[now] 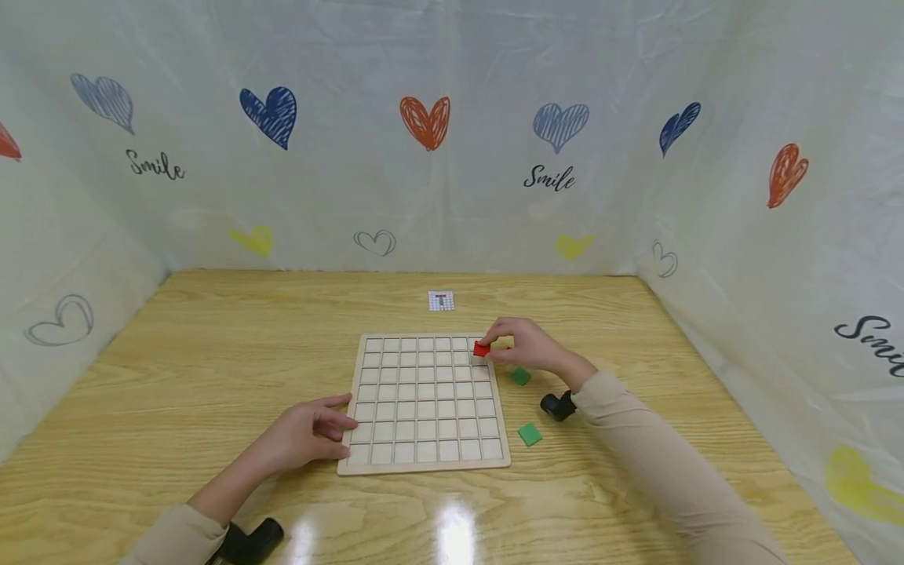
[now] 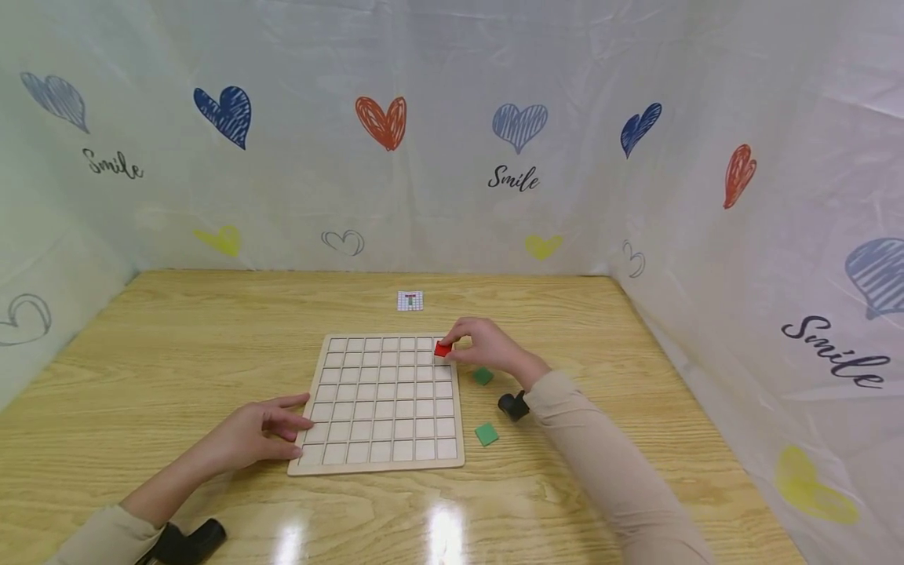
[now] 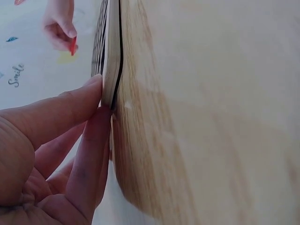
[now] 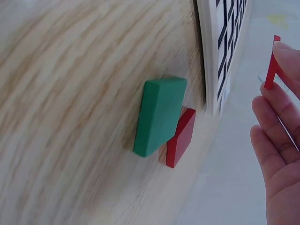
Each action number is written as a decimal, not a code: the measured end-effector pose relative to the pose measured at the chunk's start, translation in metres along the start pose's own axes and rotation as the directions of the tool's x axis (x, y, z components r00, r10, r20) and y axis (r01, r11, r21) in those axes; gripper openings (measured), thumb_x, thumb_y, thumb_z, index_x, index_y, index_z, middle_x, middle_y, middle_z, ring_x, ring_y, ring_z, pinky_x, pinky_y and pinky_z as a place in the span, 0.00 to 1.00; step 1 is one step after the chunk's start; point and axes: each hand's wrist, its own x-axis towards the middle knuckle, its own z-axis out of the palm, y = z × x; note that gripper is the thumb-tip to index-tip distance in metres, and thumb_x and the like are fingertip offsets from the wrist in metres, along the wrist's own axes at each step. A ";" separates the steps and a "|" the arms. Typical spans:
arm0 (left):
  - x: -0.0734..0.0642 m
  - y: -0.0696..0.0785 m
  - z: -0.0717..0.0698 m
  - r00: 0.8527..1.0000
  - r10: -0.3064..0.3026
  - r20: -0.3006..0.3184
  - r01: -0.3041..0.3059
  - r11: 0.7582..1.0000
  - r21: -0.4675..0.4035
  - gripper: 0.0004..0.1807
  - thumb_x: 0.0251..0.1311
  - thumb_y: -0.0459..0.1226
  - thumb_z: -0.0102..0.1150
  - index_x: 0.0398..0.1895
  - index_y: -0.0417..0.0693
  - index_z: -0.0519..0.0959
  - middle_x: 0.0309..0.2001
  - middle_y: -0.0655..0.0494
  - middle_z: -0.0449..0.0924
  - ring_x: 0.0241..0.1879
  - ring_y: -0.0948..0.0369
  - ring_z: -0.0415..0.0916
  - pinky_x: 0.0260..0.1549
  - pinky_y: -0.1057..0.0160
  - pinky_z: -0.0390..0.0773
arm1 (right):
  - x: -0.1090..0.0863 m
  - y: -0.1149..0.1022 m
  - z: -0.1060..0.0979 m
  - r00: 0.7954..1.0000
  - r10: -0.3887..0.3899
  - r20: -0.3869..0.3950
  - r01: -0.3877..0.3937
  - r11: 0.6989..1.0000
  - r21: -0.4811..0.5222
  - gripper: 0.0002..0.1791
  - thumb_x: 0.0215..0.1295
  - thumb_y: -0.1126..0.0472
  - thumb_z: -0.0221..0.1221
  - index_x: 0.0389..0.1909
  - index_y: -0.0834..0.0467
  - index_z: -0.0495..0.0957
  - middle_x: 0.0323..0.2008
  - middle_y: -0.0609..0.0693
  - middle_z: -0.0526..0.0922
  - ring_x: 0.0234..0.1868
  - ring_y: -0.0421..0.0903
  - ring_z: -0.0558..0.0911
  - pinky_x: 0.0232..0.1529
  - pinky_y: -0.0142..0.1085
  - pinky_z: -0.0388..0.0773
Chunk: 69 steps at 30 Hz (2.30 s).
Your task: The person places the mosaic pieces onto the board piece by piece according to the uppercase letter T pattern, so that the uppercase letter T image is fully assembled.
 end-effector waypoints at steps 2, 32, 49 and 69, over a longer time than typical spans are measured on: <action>0.000 0.000 0.000 1.000 0.000 -0.001 0.000 1.000 0.000 0.18 0.44 0.35 0.72 0.41 0.40 0.83 0.64 0.37 0.62 0.38 0.59 0.76 0.33 0.68 0.76 | 0.002 -0.002 0.001 1.000 -0.007 0.004 0.007 1.000 0.005 0.10 0.56 0.65 0.65 0.39 0.60 0.83 0.37 0.50 0.80 0.40 0.52 0.77 0.41 0.47 0.74; -0.001 0.002 -0.001 1.000 -0.018 0.007 0.018 1.000 -0.016 0.18 0.44 0.34 0.72 0.42 0.39 0.83 0.65 0.37 0.61 0.39 0.59 0.77 0.34 0.68 0.76 | 0.041 -0.018 0.030 0.998 -0.026 0.052 0.024 0.999 0.042 0.11 0.55 0.64 0.65 0.40 0.60 0.84 0.38 0.48 0.80 0.43 0.48 0.77 0.46 0.44 0.73; -0.001 0.004 0.000 1.000 -0.029 0.004 0.029 1.000 -0.001 0.18 0.44 0.34 0.72 0.41 0.40 0.83 0.65 0.38 0.61 0.38 0.60 0.76 0.33 0.68 0.76 | 0.062 -0.027 0.044 0.997 -0.046 0.069 0.041 0.997 0.067 0.11 0.54 0.65 0.66 0.40 0.60 0.84 0.37 0.47 0.81 0.42 0.47 0.77 0.45 0.41 0.73; -0.002 0.003 0.000 1.000 -0.009 0.012 0.009 1.000 -0.005 0.19 0.44 0.33 0.72 0.42 0.39 0.83 0.64 0.36 0.61 0.38 0.60 0.77 0.33 0.68 0.76 | 0.085 -0.039 0.057 0.986 -0.018 0.169 0.017 1.000 0.010 0.12 0.55 0.63 0.66 0.42 0.58 0.84 0.37 0.45 0.79 0.42 0.43 0.76 0.45 0.31 0.71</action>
